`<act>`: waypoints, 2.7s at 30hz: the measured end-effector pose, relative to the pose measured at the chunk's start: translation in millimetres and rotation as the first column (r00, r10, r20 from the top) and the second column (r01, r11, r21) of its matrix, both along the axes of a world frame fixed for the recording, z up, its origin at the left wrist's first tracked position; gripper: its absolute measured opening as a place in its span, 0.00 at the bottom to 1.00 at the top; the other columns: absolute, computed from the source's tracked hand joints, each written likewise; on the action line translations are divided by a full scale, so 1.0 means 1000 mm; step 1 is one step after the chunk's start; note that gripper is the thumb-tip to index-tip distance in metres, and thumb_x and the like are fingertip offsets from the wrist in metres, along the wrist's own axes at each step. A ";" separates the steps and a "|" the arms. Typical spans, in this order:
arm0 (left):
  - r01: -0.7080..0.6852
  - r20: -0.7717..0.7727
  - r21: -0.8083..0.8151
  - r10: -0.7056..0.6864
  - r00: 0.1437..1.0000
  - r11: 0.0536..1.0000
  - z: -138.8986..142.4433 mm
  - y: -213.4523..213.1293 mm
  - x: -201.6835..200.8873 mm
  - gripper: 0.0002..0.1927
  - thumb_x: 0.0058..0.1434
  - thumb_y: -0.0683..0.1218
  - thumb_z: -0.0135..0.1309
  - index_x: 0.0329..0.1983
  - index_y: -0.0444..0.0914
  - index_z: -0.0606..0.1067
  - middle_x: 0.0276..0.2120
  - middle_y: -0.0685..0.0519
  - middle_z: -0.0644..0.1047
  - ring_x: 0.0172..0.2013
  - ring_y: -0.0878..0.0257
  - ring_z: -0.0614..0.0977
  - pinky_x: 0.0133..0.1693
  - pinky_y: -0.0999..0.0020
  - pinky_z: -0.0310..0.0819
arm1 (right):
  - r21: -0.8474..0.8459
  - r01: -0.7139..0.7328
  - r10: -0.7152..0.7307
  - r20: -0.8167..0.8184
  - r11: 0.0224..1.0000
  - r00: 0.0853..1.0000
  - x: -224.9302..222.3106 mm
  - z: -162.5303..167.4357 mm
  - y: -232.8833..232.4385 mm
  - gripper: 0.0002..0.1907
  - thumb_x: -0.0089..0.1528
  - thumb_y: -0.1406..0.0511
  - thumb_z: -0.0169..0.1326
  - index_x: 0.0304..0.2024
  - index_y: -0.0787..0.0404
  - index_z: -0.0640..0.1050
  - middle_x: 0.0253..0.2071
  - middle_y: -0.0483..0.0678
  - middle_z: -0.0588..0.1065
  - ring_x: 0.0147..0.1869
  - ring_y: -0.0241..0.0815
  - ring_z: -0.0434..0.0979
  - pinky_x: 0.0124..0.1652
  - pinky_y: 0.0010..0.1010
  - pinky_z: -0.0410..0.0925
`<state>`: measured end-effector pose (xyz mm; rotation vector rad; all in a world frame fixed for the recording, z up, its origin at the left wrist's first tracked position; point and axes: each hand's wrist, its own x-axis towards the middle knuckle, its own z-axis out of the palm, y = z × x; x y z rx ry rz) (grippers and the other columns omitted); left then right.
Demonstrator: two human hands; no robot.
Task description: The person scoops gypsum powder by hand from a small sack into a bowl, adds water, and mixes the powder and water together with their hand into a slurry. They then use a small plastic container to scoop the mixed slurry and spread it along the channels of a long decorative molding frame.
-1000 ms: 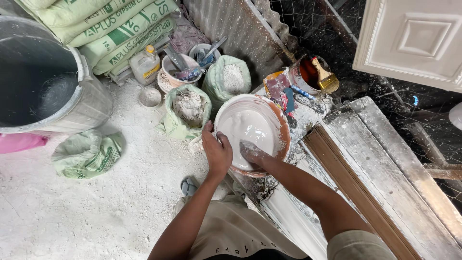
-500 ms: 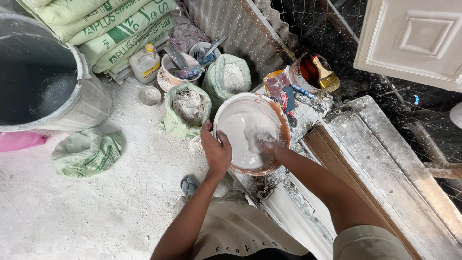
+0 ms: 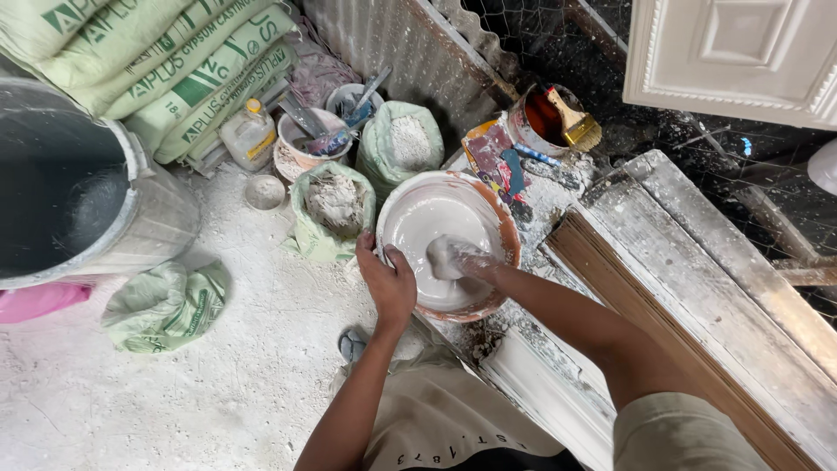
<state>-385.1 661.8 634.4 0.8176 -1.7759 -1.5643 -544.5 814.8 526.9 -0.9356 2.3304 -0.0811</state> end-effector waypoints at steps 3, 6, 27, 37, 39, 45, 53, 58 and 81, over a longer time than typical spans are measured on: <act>-0.001 0.037 -0.036 0.002 0.999 0.999 0.003 -0.001 -0.001 0.27 0.68 0.41 0.45 0.68 0.24 0.57 0.61 0.29 0.68 0.62 0.39 0.70 0.64 0.48 0.60 | 0.005 0.040 -0.040 -0.019 0.999 0.999 -0.023 -0.003 -0.015 0.15 0.65 0.64 0.49 0.51 0.65 0.76 0.44 0.57 0.76 0.49 0.50 0.77 0.48 0.40 0.70; -0.004 0.070 -0.063 0.009 0.997 0.998 0.008 -0.003 -0.001 0.28 0.68 0.41 0.46 0.68 0.24 0.57 0.60 0.29 0.68 0.61 0.39 0.70 0.63 0.48 0.60 | 0.034 0.056 -0.054 -0.044 0.998 0.998 -0.024 -0.016 -0.032 0.15 0.65 0.64 0.49 0.50 0.65 0.76 0.43 0.57 0.76 0.48 0.50 0.78 0.47 0.40 0.70; 0.006 0.076 -0.101 0.002 0.997 0.995 0.014 -0.011 -0.001 0.30 0.67 0.43 0.46 0.68 0.24 0.56 0.61 0.31 0.68 0.62 0.39 0.70 0.64 0.48 0.58 | 0.127 0.001 0.000 -0.008 0.992 1.000 -0.046 0.004 -0.043 0.13 0.61 0.64 0.52 0.45 0.63 0.80 0.37 0.58 0.78 0.43 0.50 0.79 0.43 0.38 0.72; 0.029 0.104 -0.061 -0.023 0.994 0.998 0.016 -0.011 0.001 0.30 0.68 0.44 0.45 0.69 0.26 0.56 0.60 0.33 0.69 0.62 0.41 0.70 0.64 0.47 0.57 | 0.137 -0.096 0.084 0.090 0.986 0.992 0.033 -0.020 -0.043 0.13 0.60 0.63 0.53 0.42 0.63 0.82 0.34 0.59 0.78 0.41 0.51 0.80 0.41 0.38 0.73; 0.029 0.095 -0.057 -0.024 0.995 0.998 0.017 -0.012 0.001 0.30 0.67 0.43 0.45 0.70 0.26 0.56 0.60 0.33 0.69 0.62 0.41 0.70 0.64 0.47 0.57 | 0.154 -0.127 0.109 0.120 0.980 0.987 0.028 -0.002 -0.029 0.13 0.60 0.63 0.53 0.42 0.62 0.82 0.33 0.59 0.78 0.40 0.51 0.81 0.40 0.38 0.73; 0.029 0.092 -0.043 -0.025 0.995 0.999 0.015 -0.010 0.000 0.31 0.68 0.43 0.45 0.70 0.24 0.54 0.59 0.32 0.69 0.60 0.41 0.70 0.63 0.46 0.57 | 0.250 -0.021 0.008 0.056 0.968 0.998 -0.020 0.035 -0.027 0.13 0.59 0.63 0.54 0.40 0.62 0.83 0.32 0.59 0.79 0.39 0.51 0.81 0.39 0.37 0.73; -0.007 0.057 -0.056 0.010 0.998 0.998 0.010 -0.007 -0.001 0.29 0.68 0.42 0.46 0.69 0.24 0.56 0.57 0.31 0.69 0.59 0.41 0.72 0.62 0.48 0.62 | 0.292 0.103 -0.117 0.033 0.951 0.993 0.001 -0.034 -0.054 0.13 0.59 0.63 0.53 0.42 0.62 0.83 0.34 0.59 0.78 0.40 0.51 0.81 0.41 0.38 0.73; -0.005 0.058 -0.035 0.007 0.998 0.999 0.014 -0.007 0.001 0.30 0.67 0.42 0.46 0.69 0.25 0.56 0.57 0.31 0.70 0.58 0.40 0.72 0.61 0.47 0.61 | 0.287 0.019 -0.067 0.159 0.958 0.985 0.040 -0.047 -0.034 0.14 0.60 0.63 0.52 0.43 0.62 0.82 0.35 0.59 0.78 0.41 0.51 0.80 0.42 0.38 0.73; 0.039 0.076 0.022 -0.040 0.996 0.999 0.013 -0.004 0.002 0.31 0.68 0.42 0.46 0.71 0.25 0.54 0.61 0.29 0.66 0.63 0.39 0.68 0.64 0.47 0.59 | 0.248 0.003 -0.051 0.189 0.969 0.981 0.039 -0.017 -0.020 0.16 0.62 0.63 0.49 0.48 0.62 0.80 0.43 0.58 0.77 0.46 0.51 0.78 0.47 0.40 0.71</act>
